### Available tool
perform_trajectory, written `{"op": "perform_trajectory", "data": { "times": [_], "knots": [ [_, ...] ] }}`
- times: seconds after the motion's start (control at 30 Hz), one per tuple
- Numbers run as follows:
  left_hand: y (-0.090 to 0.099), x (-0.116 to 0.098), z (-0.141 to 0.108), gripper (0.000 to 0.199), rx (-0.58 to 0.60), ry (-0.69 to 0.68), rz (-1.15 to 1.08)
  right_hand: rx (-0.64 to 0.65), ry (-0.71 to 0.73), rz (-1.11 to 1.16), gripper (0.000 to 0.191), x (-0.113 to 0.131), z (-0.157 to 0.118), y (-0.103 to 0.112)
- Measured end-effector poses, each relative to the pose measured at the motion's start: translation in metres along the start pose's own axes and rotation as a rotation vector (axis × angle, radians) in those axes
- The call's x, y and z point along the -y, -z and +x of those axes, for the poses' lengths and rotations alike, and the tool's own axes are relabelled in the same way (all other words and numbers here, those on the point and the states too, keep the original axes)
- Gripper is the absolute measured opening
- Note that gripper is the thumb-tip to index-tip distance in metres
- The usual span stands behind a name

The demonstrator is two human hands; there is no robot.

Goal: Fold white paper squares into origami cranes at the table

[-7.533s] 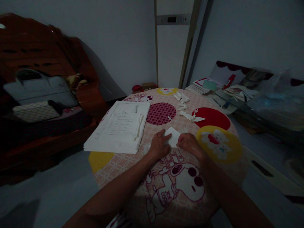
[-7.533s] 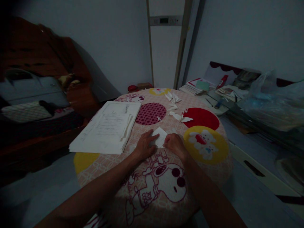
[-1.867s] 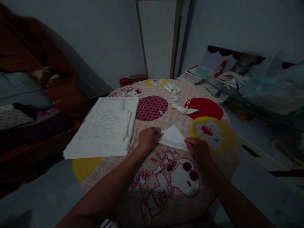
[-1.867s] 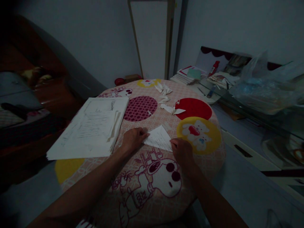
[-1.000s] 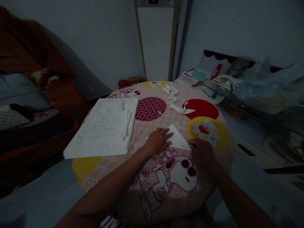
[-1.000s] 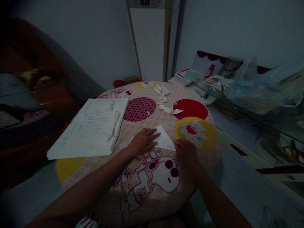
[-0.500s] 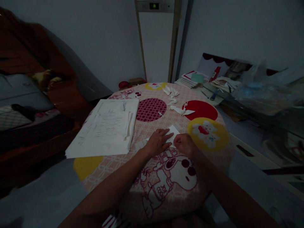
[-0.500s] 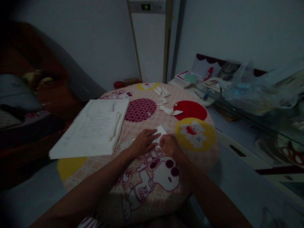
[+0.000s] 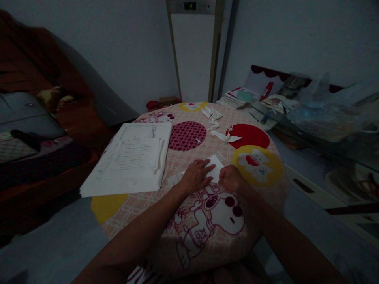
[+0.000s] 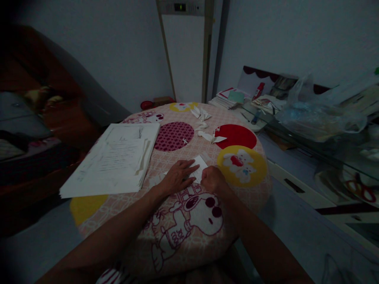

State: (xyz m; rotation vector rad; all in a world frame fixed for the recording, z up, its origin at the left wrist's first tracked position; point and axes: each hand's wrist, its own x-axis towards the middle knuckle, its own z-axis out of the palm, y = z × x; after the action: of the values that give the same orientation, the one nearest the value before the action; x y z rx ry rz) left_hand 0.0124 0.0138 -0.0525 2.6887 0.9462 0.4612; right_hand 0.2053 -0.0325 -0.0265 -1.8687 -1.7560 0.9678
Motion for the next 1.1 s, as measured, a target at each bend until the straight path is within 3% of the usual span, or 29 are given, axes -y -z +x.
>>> {"op": "perform_trajectory", "data": {
  "times": [0.3, 0.43, 0.57, 0.7, 0.93, 1.1],
  "knots": [
    [-0.002, 0.0, 0.001, 0.053, -0.024, 0.002, -0.023, 0.011, -0.159, -0.09, 0.011, -0.038, -0.038, 0.049],
    [-0.001, -0.003, 0.002, 0.056, -0.025, 0.045, -0.039, -0.077, -0.122, -0.081, 0.009, -0.031, -0.045, 0.062],
    [-0.002, -0.007, 0.003, 0.06, -0.019, 0.091, -0.036, -0.01, 0.02, 0.174, 0.007, -0.006, -0.03, 0.044],
    [-0.004, -0.007, 0.003, 0.062, -0.028, 0.12, -0.041, -0.031, 0.136, -0.015, 0.003, 0.002, -0.011, 0.015],
    [0.001, 0.002, -0.001, 0.063, -0.01, 0.155, -0.138, -0.017, 0.111, 0.012, 0.005, -0.014, -0.006, 0.006],
    [0.008, 0.024, -0.015, 0.058, -0.025, 0.148, -0.203, 0.015, 0.043, 0.078, 0.005, -0.01, -0.006, 0.008]
  ]
}}
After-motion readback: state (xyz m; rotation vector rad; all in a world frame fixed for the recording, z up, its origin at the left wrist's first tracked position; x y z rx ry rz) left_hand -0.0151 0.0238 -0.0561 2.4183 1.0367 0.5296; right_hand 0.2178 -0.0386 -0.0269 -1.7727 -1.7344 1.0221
